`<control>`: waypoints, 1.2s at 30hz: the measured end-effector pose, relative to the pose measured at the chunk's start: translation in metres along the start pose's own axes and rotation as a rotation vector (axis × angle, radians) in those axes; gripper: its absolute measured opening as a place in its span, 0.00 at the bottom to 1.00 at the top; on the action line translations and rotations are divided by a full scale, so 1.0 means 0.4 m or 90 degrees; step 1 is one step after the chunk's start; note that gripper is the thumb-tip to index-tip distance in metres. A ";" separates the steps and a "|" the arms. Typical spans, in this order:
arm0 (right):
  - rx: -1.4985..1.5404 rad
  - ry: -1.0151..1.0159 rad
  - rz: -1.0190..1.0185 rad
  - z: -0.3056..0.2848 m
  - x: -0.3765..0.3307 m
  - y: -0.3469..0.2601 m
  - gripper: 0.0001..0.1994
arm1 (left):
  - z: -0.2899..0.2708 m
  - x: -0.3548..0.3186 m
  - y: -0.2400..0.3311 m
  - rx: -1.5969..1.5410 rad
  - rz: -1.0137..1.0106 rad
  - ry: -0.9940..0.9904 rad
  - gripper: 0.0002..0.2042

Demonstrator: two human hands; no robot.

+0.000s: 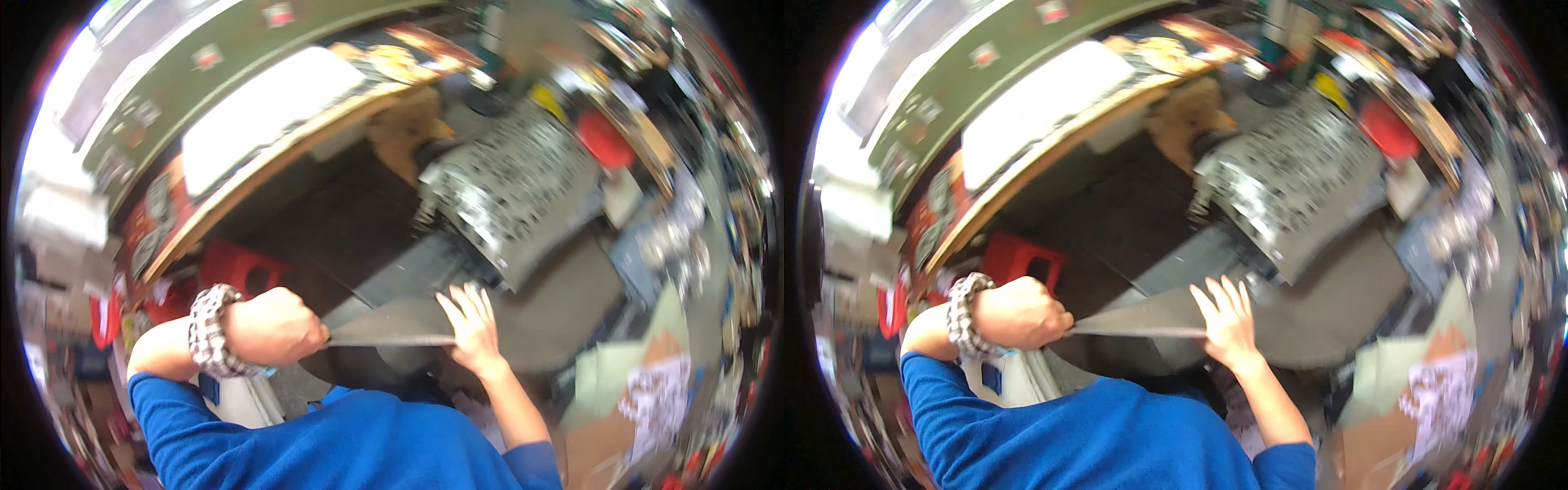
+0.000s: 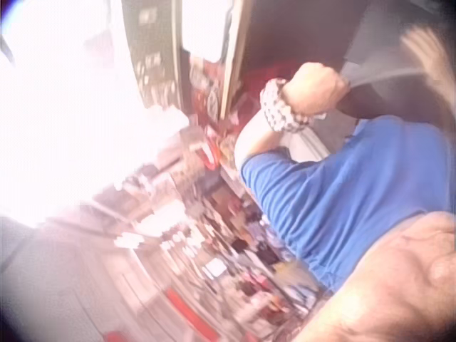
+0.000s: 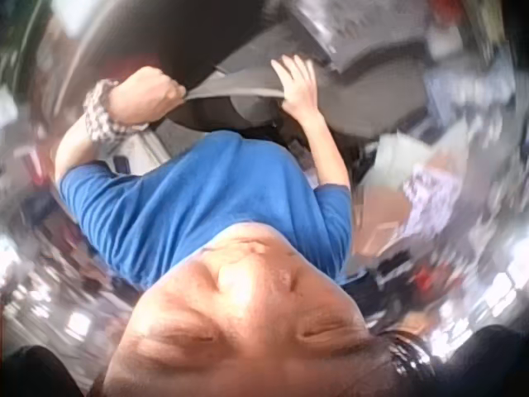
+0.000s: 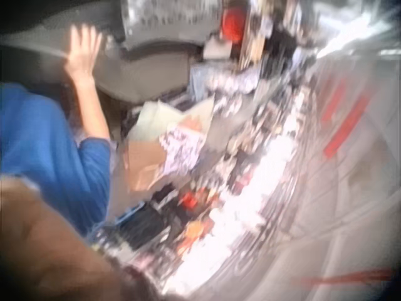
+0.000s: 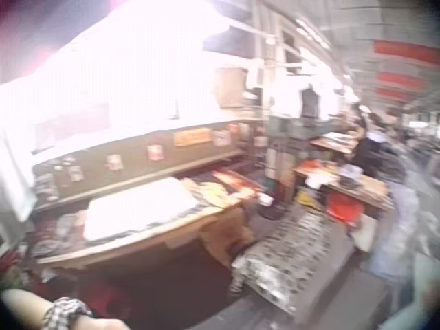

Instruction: The person operates a die-cutting machine to cut decorative shapes from sheets of material. They place a sheet and a die on the machine, press a button to cut, then remove the cut pieces and the remaining sheet. The person repeats this process with multiple sheets and dies, occasionally using tape to secure the dies.

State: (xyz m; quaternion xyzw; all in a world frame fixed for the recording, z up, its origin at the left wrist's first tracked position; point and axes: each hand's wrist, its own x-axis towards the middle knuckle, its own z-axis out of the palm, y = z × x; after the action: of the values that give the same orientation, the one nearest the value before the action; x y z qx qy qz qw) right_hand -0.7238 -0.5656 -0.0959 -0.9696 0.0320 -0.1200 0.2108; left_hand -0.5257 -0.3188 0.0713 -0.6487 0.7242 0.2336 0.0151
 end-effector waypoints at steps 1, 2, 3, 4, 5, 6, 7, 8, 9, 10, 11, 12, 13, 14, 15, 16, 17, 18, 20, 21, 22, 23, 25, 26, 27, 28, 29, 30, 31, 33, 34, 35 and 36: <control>0.115 0.007 0.031 0.025 0.020 -0.034 0.33 | -0.005 -0.086 0.008 -0.012 -0.063 -0.002 0.05; 0.179 0.009 -0.045 0.051 0.039 -0.067 0.26 | -0.004 -0.169 0.016 -0.034 -0.118 0.015 0.05; 0.225 0.053 -0.132 0.084 0.041 -0.109 0.20 | 0.002 -0.240 0.031 -0.041 -0.175 0.023 0.06; 0.327 -0.052 -0.162 0.112 0.057 -0.153 0.16 | 0.003 -0.319 0.035 -0.050 -0.222 0.024 0.06; 0.388 -0.036 -0.199 0.152 0.079 -0.200 0.16 | 0.008 -0.381 0.044 -0.032 -0.275 0.069 0.06; 0.444 -0.024 -0.226 0.189 0.106 -0.245 0.16 | 0.013 -0.438 0.053 -0.026 -0.339 0.050 0.06; 0.484 -0.081 -0.242 0.219 0.148 -0.274 0.16 | 0.021 -0.481 0.062 0.010 -0.400 0.064 0.05; 0.521 -0.125 -0.261 0.244 0.200 -0.297 0.17 | 0.028 -0.515 0.070 0.056 -0.447 0.077 0.04; 0.528 -0.162 -0.278 0.260 0.250 -0.323 0.17 | 0.028 -0.551 0.072 0.055 -0.462 0.158 0.06; 0.621 -0.207 -0.301 0.270 0.292 -0.342 0.18 | 0.029 -0.578 0.081 0.056 -0.470 0.225 0.08; 0.634 -0.325 -0.305 0.271 0.336 -0.369 0.18 | 0.020 -0.608 0.085 0.066 -0.486 0.246 0.13; 0.691 -0.370 -0.335 0.270 0.378 -0.392 0.18 | 0.009 -0.631 0.093 0.107 -0.513 0.325 0.13; 0.732 -0.491 -0.310 0.265 0.411 -0.414 0.18 | -0.005 -0.653 0.093 0.187 -0.533 0.356 0.12; 0.797 -0.580 -0.296 0.259 0.438 -0.430 0.17 | -0.019 -0.669 0.090 0.265 -0.569 0.359 0.11; 0.786 -0.638 -0.307 0.255 0.472 -0.432 0.19 | -0.033 -0.681 0.082 0.301 -0.579 0.394 0.11; 0.714 -0.591 -0.325 0.255 0.510 -0.422 0.19 | -0.049 -0.688 0.068 0.344 -0.622 0.380 0.10; 0.643 -0.543 -0.344 0.260 0.544 -0.400 0.20 | -0.068 -0.698 0.048 0.361 -0.608 0.376 0.10; 0.587 -0.463 -0.387 0.269 0.576 -0.371 0.20 | -0.084 -0.701 0.023 0.369 -0.623 0.382 0.10; 0.325 -0.400 -0.335 0.313 0.649 -0.295 0.19 | -0.119 -0.700 -0.037 0.426 -0.647 0.383 0.10; 0.356 -0.459 -0.266 0.350 0.684 -0.269 0.18 | -0.139 -0.695 -0.072 0.431 -0.654 0.372 0.10; 0.347 -0.540 -0.173 0.376 0.715 -0.237 0.16 | -0.156 -0.682 -0.108 0.448 -0.674 0.344 0.10; 0.370 -0.530 -0.191 0.398 0.728 -0.220 0.12 | -0.179 -0.670 -0.155 0.449 -0.652 0.362 0.09; 0.489 -0.458 -0.204 0.427 0.781 -0.192 0.12 | -0.258 -0.637 -0.264 0.509 -0.665 0.317 0.09; 0.519 -0.507 -0.141 0.426 0.823 -0.172 0.12 | -0.312 -0.609 -0.325 0.561 -0.648 0.342 0.09; 0.639 -0.485 -0.151 0.420 0.868 -0.156 0.13 | -0.383 -0.579 -0.388 0.628 -0.609 0.338 0.11; 0.716 -0.503 -0.110 0.402 0.906 -0.137 0.13 | -0.461 -0.542 -0.453 0.739 -0.570 0.297 0.12; 0.900 -0.522 -0.015 0.369 0.942 -0.101 0.13 | -0.524 -0.492 -0.521 0.788 -0.573 0.324 0.14; 0.874 -0.484 -0.009 0.337 0.991 -0.055 0.12 | -0.591 -0.449 -0.604 0.762 -0.523 0.359 0.14; 0.868 -0.440 0.054 0.317 1.047 -0.009 0.12 | -0.638 -0.404 -0.710 0.720 -0.491 0.441 0.15; 0.793 -0.371 0.159 0.288 1.143 0.111 0.12 | -0.622 -0.304 -0.917 0.537 -0.470 0.652 0.26; 0.759 -0.334 0.182 0.279 1.179 0.180 0.12 | -0.567 -0.270 -0.973 0.535 -0.630 0.579 0.32; 0.670 -0.296 0.229 0.274 1.195 0.240 0.13 | -0.505 -0.259 -1.025 0.501 -0.672 0.510 0.34; 0.623 -0.245 0.241 0.272 1.199 0.293 0.13 | -0.416 -0.256 -1.052 0.443 -0.718 0.475 0.33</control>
State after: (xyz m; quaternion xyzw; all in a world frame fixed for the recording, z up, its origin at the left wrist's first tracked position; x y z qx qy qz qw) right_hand -0.2335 -0.6823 -0.1356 -0.7403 0.1069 0.0980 0.6565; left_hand -0.0644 -0.3038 0.1185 -0.9144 0.2721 -0.2860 0.0899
